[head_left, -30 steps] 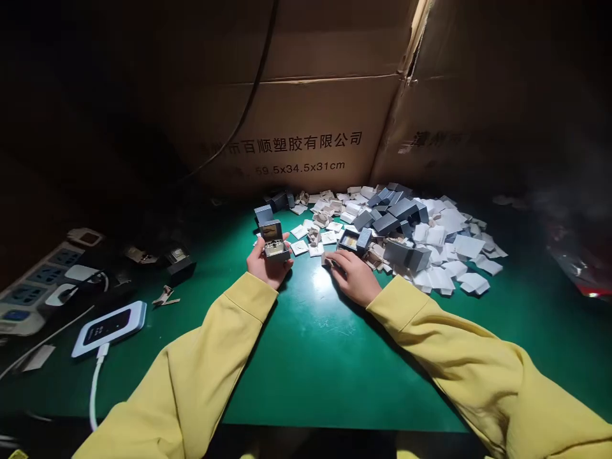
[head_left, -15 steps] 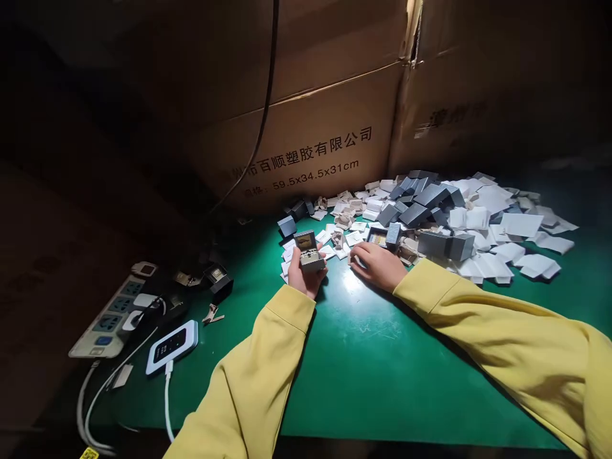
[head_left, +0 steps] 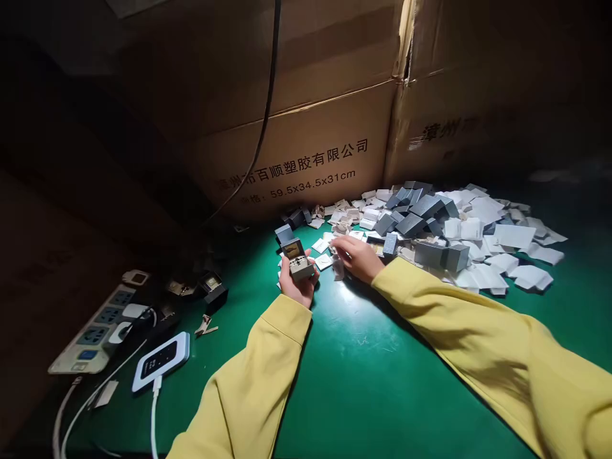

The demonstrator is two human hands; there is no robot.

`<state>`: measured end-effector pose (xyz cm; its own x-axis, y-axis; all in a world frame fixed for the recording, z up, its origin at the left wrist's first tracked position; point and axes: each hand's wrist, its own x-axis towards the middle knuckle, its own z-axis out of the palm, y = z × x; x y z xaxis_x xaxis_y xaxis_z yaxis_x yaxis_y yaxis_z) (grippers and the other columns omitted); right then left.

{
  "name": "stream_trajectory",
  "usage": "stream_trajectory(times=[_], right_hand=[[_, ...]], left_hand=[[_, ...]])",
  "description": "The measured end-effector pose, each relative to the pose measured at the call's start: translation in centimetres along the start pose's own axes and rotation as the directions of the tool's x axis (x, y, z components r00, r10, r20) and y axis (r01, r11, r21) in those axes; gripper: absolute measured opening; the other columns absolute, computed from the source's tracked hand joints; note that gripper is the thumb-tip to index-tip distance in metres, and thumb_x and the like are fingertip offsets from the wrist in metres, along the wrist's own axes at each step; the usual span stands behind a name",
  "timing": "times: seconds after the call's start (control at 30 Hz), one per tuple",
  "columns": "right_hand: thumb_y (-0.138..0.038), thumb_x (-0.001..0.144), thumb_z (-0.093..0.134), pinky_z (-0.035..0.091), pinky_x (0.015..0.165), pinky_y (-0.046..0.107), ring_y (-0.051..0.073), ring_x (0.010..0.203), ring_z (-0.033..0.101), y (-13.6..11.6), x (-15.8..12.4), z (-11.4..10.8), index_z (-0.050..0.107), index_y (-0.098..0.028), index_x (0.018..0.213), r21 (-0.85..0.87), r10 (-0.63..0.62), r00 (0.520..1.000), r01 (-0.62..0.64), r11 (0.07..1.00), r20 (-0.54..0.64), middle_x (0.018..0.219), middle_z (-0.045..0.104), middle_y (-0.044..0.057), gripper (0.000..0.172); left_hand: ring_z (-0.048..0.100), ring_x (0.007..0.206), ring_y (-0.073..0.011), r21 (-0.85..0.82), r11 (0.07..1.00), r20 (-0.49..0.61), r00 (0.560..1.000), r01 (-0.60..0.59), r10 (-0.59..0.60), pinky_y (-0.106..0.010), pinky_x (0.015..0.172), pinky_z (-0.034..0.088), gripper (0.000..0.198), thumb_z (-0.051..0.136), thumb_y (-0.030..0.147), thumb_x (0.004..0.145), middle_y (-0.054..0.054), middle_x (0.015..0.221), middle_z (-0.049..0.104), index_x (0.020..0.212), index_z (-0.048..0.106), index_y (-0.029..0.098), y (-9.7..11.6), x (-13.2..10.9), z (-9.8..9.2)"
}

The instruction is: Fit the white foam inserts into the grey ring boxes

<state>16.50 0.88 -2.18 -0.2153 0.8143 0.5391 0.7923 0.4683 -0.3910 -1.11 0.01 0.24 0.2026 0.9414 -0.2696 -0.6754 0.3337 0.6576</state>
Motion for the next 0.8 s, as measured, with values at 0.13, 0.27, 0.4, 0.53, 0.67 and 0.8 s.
stream_trajectory(times=[0.13, 0.27, 0.4, 0.53, 0.67, 0.8], right_hand=[[-0.018, 0.088, 0.035, 0.042, 0.089, 0.037, 0.025, 0.105, 0.051, 0.8, 4.5, 1.6, 0.062, -0.014, 0.103, -0.231, 0.252, 0.945, -0.203, 0.952, 0.209, 0.108, 0.060, 0.014, 0.032], [-0.020, 0.082, 0.044, 0.044, 0.083, 0.040, 0.030, 0.104, 0.051, 1.4, 5.5, 2.2, 0.054, -0.017, 0.120, -0.284, 0.275, 0.921, -0.195, 0.939, 0.276, 0.117, 0.055, 0.015, 0.040], [-0.021, 0.079, 0.045, 0.047, 0.074, 0.036, 0.027, 0.097, 0.055, 1.2, 4.7, 2.1, 0.048, -0.020, 0.126, -0.323, 0.298, 0.916, -0.205, 0.924, 0.269, 0.118, 0.053, 0.013, 0.047], [-0.022, 0.082, 0.044, 0.046, 0.072, 0.033, 0.024, 0.094, 0.055, 0.8, 4.0, 2.3, 0.062, -0.020, 0.104, -0.297, 0.291, 0.948, -0.243, 0.924, 0.130, 0.106, 0.057, 0.011, 0.028], [-0.021, 0.084, 0.042, 0.046, 0.080, 0.035, 0.023, 0.096, 0.053, 1.1, 3.9, 2.8, 0.063, -0.020, 0.090, -0.181, 0.210, 0.977, -0.201, 0.963, 0.032, 0.100, 0.061, 0.009, 0.022], [-0.017, 0.084, 0.039, 0.045, 0.085, 0.035, 0.020, 0.096, 0.054, 1.2, 3.8, 3.0, 0.059, -0.019, 0.094, 0.026, 0.138, 0.987, -0.136, 0.990, -0.080, 0.098, 0.062, 0.009, 0.022]], left_hand=[[0.056, 0.051, -0.0107, 0.041, 0.999, 0.033, 0.999, 0.027, -0.028, -0.022, 0.051, 0.049, 0.053, 0.029, 0.048, 0.090, -0.006, 0.067, 0.059, 0.100, 0.060, 0.006, -0.1, 0.3, 0.0], [0.057, 0.053, -0.0116, 0.067, 0.995, 0.055, 0.996, 0.070, -0.074, -0.023, 0.052, 0.050, 0.053, 0.030, 0.047, 0.090, -0.007, 0.067, 0.061, 0.103, 0.059, 0.005, -0.1, 0.3, 0.2], [0.058, 0.051, -0.0128, 0.111, 0.990, 0.056, 0.994, 0.084, -0.091, -0.023, 0.050, 0.049, 0.048, 0.032, 0.044, 0.090, -0.008, 0.065, 0.062, 0.107, 0.057, 0.006, -0.2, 0.0, 0.7], [0.058, 0.050, -0.0140, 0.108, 0.989, 0.053, 0.993, 0.096, -0.102, -0.024, 0.049, 0.048, 0.048, 0.032, 0.043, 0.091, -0.008, 0.063, 0.062, 0.108, 0.057, 0.006, -0.2, -0.1, 1.0], [0.059, 0.050, -0.0157, 0.084, 0.994, 0.059, 0.995, 0.072, -0.077, -0.025, 0.049, 0.048, 0.045, 0.033, 0.040, 0.090, -0.009, 0.063, 0.064, 0.108, 0.059, 0.006, -0.3, 0.1, 0.8], [0.060, 0.053, -0.0174, 0.064, 0.995, 0.075, 0.994, 0.074, -0.079, -0.027, 0.049, 0.049, 0.046, 0.038, 0.042, 0.088, -0.011, 0.066, 0.065, 0.107, 0.060, 0.006, -0.5, 0.3, 0.6]])
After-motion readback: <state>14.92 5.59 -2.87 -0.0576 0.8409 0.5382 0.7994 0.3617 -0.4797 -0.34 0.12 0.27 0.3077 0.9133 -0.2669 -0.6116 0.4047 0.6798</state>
